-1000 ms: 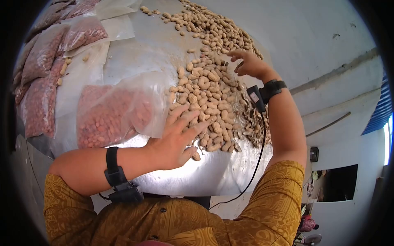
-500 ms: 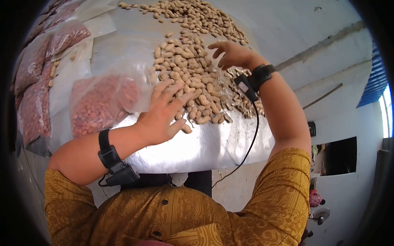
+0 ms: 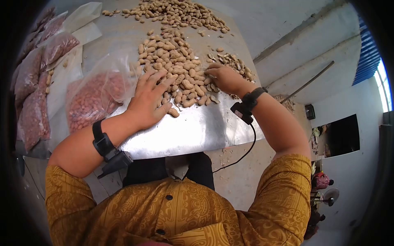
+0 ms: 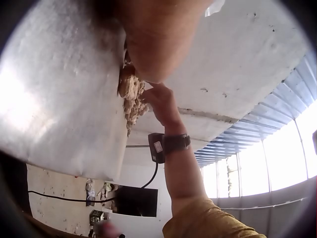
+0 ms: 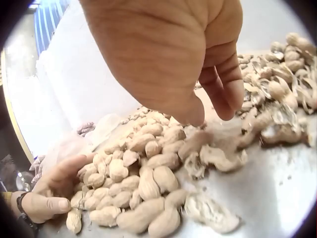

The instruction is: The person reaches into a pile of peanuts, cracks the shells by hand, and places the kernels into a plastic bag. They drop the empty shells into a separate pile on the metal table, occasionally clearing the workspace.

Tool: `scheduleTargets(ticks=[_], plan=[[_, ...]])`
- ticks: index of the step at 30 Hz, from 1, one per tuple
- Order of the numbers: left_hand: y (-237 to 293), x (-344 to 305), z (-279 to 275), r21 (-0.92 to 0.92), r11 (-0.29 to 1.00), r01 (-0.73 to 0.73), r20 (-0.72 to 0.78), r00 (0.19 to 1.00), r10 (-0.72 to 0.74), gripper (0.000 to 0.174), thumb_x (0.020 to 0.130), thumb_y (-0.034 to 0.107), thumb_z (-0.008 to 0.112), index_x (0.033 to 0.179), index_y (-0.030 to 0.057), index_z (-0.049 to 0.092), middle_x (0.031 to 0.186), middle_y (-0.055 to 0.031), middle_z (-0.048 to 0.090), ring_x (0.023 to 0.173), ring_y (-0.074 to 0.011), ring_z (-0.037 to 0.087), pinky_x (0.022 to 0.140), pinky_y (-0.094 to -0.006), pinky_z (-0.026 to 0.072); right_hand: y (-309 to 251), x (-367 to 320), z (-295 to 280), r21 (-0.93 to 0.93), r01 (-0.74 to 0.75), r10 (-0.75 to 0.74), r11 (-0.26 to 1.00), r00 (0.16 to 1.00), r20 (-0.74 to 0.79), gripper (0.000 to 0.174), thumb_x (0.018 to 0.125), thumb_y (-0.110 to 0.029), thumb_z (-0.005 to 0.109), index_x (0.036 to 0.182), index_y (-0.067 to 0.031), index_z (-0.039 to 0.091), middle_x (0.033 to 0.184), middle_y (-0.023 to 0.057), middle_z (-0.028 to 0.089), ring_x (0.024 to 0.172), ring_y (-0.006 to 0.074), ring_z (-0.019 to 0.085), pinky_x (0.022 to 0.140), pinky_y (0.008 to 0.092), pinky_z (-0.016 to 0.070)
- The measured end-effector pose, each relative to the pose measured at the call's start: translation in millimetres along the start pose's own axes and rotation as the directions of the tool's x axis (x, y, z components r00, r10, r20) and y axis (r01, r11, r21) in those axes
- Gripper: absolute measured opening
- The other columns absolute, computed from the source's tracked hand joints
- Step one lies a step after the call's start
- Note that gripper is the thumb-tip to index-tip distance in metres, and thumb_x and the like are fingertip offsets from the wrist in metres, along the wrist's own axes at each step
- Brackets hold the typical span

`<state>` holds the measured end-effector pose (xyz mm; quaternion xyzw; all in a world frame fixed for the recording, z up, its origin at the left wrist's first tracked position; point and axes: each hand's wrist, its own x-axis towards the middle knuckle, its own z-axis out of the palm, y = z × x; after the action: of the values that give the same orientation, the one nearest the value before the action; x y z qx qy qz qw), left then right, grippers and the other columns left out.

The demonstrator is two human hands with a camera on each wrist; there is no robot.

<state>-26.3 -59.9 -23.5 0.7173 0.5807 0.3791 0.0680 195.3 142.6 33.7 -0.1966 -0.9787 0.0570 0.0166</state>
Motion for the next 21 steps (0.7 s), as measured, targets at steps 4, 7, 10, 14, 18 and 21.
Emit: scheduleTargets(ticks=[4, 7, 10, 14, 18, 21], plan=[[-2, 0, 2, 0.01, 1.0, -0.019, -0.023, 1.0, 0.019, 0.065, 0.073, 0.021, 0.063, 0.133, 0.0149, 0.04, 0.137, -0.0154, 0.033, 0.129, -0.0382, 0.022, 0.108, -0.0466, 0.0203, 9, -13, -6, -0.12, -0.103, 0.103, 0.987, 0.995, -0.007, 0.021, 0.076, -0.001, 0.059, 0.096, 0.0008, 0.063, 0.103, 0.0136, 0.058, 0.094, 0.0306, 0.057, 0.083, 0.0361, 0.0465], [0, 1, 0, 0.033, 0.999, 0.012, 0.036, 0.999, -0.014, 0.062, 0.075, 0.02, 0.063, 0.132, 0.0179, 0.04, 0.14, -0.015, 0.027, 0.132, -0.0384, 0.015, 0.102, -0.0494, 0.032, -8, -26, -16, -0.034, -0.102, 0.1, 0.994, 0.994, -0.054, 0.021, 0.074, 0.0, 0.062, 0.096, 0.0009, 0.063, 0.102, 0.0135, 0.057, 0.095, 0.0291, 0.057, 0.082, 0.0347, 0.0467], [2, 1, -1, 0.073, 0.997, 0.026, 0.063, 0.998, -0.031, 0.062, 0.076, 0.021, 0.063, 0.133, 0.0173, 0.039, 0.14, -0.0155, 0.026, 0.131, -0.0385, 0.015, 0.103, -0.0488, 0.0313, -38, -36, -21, 0.056, -0.008, 0.01, 0.998, 0.999, -0.044, 0.023, 0.074, -0.004, 0.063, 0.097, -0.0007, 0.063, 0.102, 0.0119, 0.056, 0.092, 0.0279, 0.058, 0.078, 0.0345, 0.0481], [2, 1, -1, 0.087, 0.996, 0.013, 0.052, 0.999, -0.017, 0.062, 0.076, 0.022, 0.062, 0.133, 0.0171, 0.039, 0.14, -0.0154, 0.027, 0.131, -0.0385, 0.016, 0.104, -0.0492, 0.0294, -49, -44, -6, 0.103, -0.063, 0.062, 0.993, 0.998, 0.016, 0.027, 0.074, -0.004, 0.064, 0.1, -0.0006, 0.062, 0.105, 0.0116, 0.056, 0.093, 0.0283, 0.058, 0.08, 0.0345, 0.0481], [0, 0, -2, 0.082, 0.997, -0.003, 0.035, 0.999, 0.0, 0.062, 0.076, 0.021, 0.062, 0.134, 0.0171, 0.039, 0.139, -0.0156, 0.028, 0.131, -0.0387, 0.017, 0.105, -0.0492, 0.0271, -33, -44, 0, 0.042, -0.065, 0.066, 0.997, 0.998, -0.011, 0.026, 0.075, -0.002, 0.062, 0.101, -0.0001, 0.061, 0.105, 0.0128, 0.055, 0.092, 0.0295, 0.058, 0.082, 0.0353, 0.0472], [0, 0, -1, 0.062, 0.998, -0.023, 0.002, 1.0, 0.023, 0.062, 0.075, 0.022, 0.062, 0.132, 0.0144, 0.042, 0.138, -0.0142, 0.032, 0.129, -0.0386, 0.021, 0.106, -0.0479, 0.0225, -14, -48, -4, -0.097, -0.16, 0.161, 0.982, 0.987, -0.003, 0.025, 0.075, -0.002, 0.06, 0.1, 0.0, 0.061, 0.106, 0.0131, 0.056, 0.094, 0.0304, 0.058, 0.083, 0.0357, 0.0469]])
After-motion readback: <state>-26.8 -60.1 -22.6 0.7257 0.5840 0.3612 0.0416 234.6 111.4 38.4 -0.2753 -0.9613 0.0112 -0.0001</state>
